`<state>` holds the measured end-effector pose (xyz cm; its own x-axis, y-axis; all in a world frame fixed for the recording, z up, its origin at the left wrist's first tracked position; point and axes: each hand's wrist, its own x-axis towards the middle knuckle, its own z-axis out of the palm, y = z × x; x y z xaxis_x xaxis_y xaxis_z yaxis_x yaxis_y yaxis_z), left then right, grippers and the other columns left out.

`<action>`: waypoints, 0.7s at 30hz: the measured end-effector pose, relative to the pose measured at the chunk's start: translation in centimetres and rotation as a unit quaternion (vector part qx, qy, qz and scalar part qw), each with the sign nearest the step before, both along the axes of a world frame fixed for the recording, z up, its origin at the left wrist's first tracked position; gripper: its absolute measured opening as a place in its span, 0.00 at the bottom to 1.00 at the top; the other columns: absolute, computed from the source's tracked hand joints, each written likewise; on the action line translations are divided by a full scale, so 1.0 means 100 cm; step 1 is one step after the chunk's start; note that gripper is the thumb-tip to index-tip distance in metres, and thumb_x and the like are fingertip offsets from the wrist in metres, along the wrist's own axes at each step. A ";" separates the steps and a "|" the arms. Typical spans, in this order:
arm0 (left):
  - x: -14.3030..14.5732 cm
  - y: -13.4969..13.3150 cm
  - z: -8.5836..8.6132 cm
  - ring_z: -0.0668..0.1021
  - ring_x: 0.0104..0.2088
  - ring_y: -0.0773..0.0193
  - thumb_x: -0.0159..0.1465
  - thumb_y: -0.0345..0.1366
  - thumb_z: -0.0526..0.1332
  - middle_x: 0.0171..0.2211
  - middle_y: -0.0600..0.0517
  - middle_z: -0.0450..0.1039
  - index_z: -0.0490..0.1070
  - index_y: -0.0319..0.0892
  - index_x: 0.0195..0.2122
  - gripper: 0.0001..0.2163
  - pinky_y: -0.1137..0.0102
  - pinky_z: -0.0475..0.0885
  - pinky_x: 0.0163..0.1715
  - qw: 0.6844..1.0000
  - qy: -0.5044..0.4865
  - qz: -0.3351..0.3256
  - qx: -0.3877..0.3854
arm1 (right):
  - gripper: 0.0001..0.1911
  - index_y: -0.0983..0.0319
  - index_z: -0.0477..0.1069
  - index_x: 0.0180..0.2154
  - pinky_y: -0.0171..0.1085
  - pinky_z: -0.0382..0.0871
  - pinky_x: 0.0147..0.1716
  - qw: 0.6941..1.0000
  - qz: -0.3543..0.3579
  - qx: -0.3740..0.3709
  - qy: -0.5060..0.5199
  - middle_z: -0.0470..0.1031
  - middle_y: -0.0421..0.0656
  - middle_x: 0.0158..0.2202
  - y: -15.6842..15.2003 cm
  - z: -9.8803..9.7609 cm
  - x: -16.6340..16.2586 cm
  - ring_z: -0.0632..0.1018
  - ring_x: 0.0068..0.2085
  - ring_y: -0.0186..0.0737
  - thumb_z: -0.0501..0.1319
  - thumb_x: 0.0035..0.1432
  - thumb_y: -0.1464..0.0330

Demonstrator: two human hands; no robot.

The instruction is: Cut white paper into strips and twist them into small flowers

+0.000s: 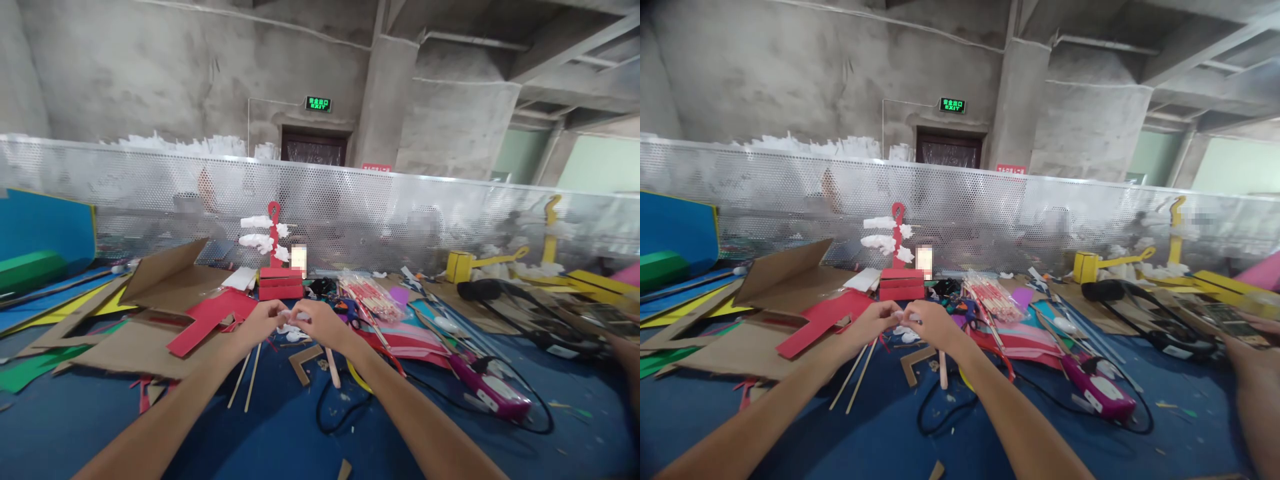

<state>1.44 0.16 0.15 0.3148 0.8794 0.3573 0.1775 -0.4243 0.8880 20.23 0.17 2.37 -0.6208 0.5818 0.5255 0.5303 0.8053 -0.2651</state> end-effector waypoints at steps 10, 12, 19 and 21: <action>-0.001 0.001 0.000 0.71 0.23 0.67 0.55 0.46 0.62 0.24 0.50 0.74 0.71 0.37 0.28 0.14 0.72 0.65 0.26 0.999 0.036 0.002 -0.012 | 0.04 0.60 0.73 0.34 0.31 0.62 0.34 0.999 -0.016 -0.023 0.038 0.76 0.40 0.31 -0.003 0.003 0.002 0.75 0.33 0.36 0.61 0.56 0.67; -0.002 0.000 0.001 0.72 0.23 0.66 0.54 0.46 0.62 0.24 0.49 0.74 0.72 0.37 0.28 0.15 0.72 0.65 0.26 0.999 0.041 0.005 -0.015 | 0.04 0.60 0.74 0.34 0.31 0.62 0.34 0.999 -0.013 -0.030 0.040 0.77 0.41 0.32 -0.002 0.004 0.002 0.75 0.33 0.36 0.61 0.56 0.68; -0.002 -0.003 0.007 0.72 0.23 0.66 0.54 0.46 0.62 0.25 0.49 0.76 0.74 0.37 0.28 0.15 0.72 0.65 0.26 0.999 0.037 -0.001 -0.022 | 0.08 0.60 0.77 0.32 0.33 0.61 0.35 0.999 -0.021 -0.006 0.033 0.78 0.43 0.32 0.003 0.004 0.003 0.74 0.33 0.37 0.61 0.57 0.64; -0.002 -0.003 0.007 0.72 0.23 0.66 0.54 0.46 0.62 0.25 0.49 0.76 0.73 0.37 0.28 0.14 0.73 0.65 0.26 0.999 0.035 -0.001 -0.023 | 0.08 0.60 0.77 0.33 0.33 0.61 0.35 0.999 -0.021 -0.005 0.033 0.78 0.42 0.32 0.003 0.004 0.003 0.73 0.33 0.37 0.61 0.57 0.64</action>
